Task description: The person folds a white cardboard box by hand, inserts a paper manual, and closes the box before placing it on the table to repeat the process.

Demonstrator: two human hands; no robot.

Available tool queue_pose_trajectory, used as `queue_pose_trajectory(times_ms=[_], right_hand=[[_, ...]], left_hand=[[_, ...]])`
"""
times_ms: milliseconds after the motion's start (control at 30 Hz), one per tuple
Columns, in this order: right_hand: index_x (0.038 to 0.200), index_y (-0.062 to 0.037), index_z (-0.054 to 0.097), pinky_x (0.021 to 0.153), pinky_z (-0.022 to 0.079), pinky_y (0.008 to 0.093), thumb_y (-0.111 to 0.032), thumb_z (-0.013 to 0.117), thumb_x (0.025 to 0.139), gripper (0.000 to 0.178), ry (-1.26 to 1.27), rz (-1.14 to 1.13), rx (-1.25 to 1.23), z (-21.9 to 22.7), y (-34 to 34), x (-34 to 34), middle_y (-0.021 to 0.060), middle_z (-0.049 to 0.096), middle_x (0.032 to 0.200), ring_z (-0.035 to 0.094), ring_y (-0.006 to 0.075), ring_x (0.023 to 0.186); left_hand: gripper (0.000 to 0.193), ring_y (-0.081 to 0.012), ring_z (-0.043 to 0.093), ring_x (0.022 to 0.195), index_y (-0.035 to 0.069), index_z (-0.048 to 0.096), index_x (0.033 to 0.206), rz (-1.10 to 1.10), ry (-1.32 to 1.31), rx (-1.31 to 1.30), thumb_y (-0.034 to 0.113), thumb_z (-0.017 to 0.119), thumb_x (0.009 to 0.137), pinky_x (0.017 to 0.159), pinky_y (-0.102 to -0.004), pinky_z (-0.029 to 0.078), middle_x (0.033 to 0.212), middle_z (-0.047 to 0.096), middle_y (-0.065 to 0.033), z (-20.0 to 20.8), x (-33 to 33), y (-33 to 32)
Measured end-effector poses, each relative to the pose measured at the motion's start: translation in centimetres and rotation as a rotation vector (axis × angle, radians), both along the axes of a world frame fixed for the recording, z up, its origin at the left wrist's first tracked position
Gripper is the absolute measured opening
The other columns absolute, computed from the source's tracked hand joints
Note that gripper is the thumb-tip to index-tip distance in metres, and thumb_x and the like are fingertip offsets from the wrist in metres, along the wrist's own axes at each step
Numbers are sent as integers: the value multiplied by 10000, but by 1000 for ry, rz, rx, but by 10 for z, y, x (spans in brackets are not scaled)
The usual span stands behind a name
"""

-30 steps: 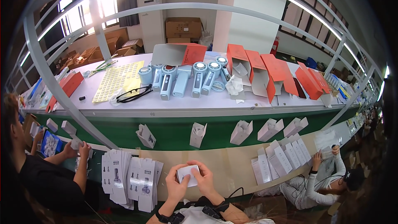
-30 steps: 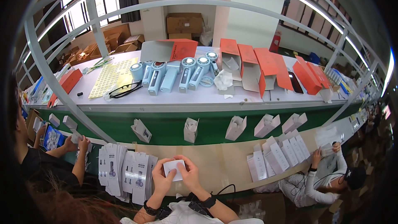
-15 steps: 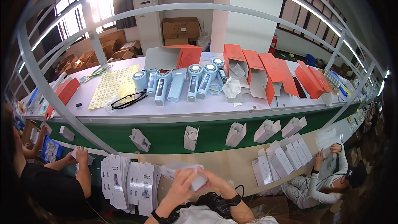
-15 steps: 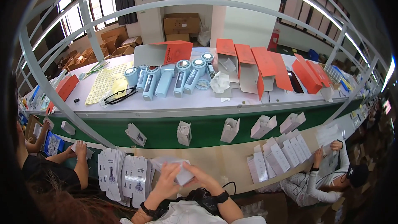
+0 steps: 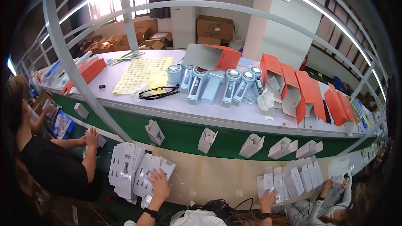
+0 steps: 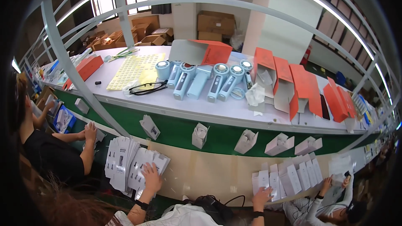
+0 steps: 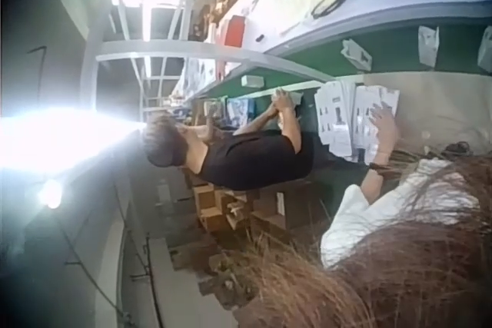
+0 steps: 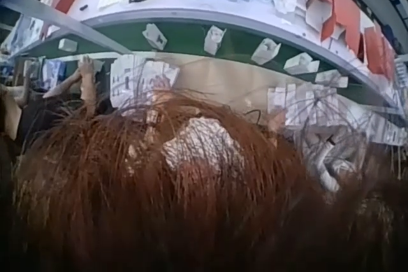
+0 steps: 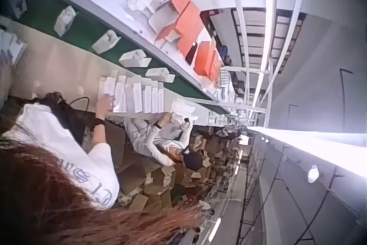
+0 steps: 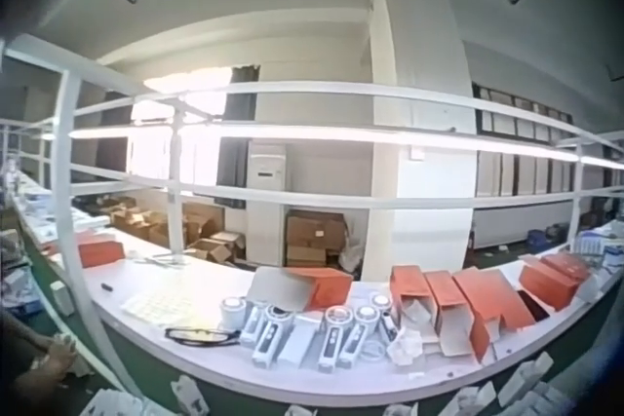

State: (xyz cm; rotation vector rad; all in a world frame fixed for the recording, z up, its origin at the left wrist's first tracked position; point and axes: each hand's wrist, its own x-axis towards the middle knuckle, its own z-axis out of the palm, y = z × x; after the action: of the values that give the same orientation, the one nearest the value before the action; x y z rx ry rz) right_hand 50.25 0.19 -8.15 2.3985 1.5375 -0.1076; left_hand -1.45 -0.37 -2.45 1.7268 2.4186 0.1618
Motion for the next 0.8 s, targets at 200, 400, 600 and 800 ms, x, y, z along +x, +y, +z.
queue_pose_trajectory(times_ms=[200, 400, 600, 800], right_hand=[[1180, 9, 559, 844, 516, 347, -178, 534, 933, 310, 2094, -359, -205, 135, 82, -164, 144, 632, 1095, 630, 238, 987], [1173, 12, 563, 850, 516, 343, -51, 606, 868, 314, 2173, -242, -434, 141, 81, -182, 123, 631, 1101, 630, 218, 972], [1139, 14, 586, 800, 508, 289, -48, 627, 843, 305, 2108, 61, -426, 161, 79, -188, 78, 646, 1050, 627, 175, 937], [1237, -6, 537, 867, 477, 291, -38, 606, 850, 395, 1787, 222, -285, 167, 101, -185, 78, 615, 1121, 596, 178, 1010]], left_hand=[[688, -423, 261, 1351, -40, 250, 1412, -717, -186, 193, 17, 516, 780, 1109, -511, 206, 1425, 289, -287, 81, 105, 3], [881, -505, 155, 1348, 73, 302, 1404, -786, -518, 172, 250, 752, 668, 1078, -625, 158, 1445, 147, -325, 129, 109, 9], [1031, -539, 114, 1331, 97, 306, 1377, -840, -454, 44, 369, 849, 544, 1063, -649, 124, 1421, 131, -324, 152, 102, 22], [1023, -445, 320, 1270, 60, 349, 1353, -559, -536, 228, 404, 857, 533, 1041, -537, 283, 1349, 333, -271, 133, 105, 28]])
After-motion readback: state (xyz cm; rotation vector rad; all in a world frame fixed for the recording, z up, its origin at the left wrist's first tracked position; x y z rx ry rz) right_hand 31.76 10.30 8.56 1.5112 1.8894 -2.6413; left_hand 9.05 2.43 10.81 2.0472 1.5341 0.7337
